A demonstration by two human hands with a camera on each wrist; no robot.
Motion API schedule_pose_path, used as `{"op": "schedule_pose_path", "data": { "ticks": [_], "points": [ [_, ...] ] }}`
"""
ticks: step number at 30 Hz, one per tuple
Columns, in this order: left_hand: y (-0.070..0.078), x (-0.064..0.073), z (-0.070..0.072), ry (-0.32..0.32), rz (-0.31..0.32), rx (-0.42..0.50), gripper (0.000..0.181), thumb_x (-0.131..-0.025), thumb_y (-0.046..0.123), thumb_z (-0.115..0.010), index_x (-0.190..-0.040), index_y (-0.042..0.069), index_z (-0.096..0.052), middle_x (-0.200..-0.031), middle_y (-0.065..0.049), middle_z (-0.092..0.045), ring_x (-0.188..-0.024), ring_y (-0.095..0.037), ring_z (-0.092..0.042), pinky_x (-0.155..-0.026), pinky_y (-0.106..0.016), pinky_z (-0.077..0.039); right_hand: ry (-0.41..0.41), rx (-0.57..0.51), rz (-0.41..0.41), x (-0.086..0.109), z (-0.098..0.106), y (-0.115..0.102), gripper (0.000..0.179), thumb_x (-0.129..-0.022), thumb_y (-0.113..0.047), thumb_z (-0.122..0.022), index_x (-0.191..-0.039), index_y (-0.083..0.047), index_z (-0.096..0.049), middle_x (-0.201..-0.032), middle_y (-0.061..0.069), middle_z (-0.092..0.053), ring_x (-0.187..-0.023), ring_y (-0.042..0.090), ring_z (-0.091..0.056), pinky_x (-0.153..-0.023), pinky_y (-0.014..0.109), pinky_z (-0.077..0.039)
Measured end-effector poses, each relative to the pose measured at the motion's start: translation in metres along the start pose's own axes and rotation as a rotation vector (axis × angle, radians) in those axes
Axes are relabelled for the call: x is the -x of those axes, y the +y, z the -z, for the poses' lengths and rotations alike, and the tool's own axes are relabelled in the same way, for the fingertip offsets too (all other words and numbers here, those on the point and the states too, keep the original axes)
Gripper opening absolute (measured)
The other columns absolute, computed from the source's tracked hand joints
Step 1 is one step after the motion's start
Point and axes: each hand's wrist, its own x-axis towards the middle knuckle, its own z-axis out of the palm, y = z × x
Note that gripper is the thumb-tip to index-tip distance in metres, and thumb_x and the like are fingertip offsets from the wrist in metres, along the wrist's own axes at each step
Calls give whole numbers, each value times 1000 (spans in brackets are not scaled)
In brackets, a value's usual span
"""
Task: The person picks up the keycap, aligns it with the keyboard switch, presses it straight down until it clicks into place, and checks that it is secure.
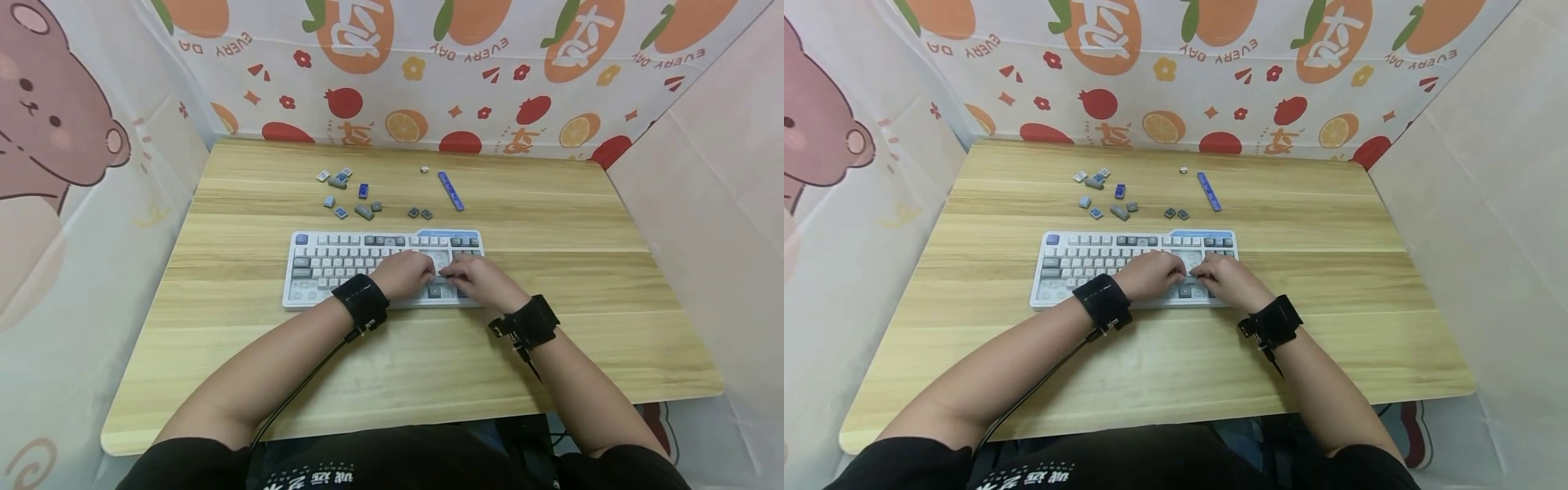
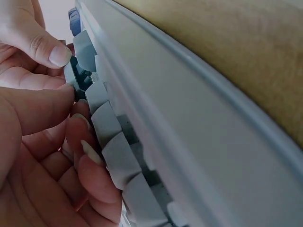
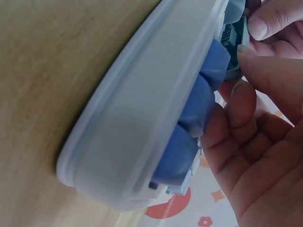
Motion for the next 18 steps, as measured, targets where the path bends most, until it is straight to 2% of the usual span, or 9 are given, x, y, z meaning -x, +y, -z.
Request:
{"op": "schedule_pose_path", "data": {
  "ticks": [10,18],
  "points": [
    [0,0,-1,-6,-5,15,17,-96,17,-63,-107,12,-75,-107,-1,-73,-100,-17,-67,-87,-35,-53,73,9,34,0,-7,2,18,-85,-2,-74,-102,-8,-77,-93,0,-67,-78,9,-56,-64,24,-47],
    [0,1,-1,18,-26,14,12,-92,12,-65,-94,15,-76,-95,2,-72,-85,-12,-64,-76,-31,-53,101,86,118,1,-8,-3,17,-79,-6,-80,-95,-10,-79,-88,-1,-67,-77,8,-60,-64,23,-49]
  ]
}}
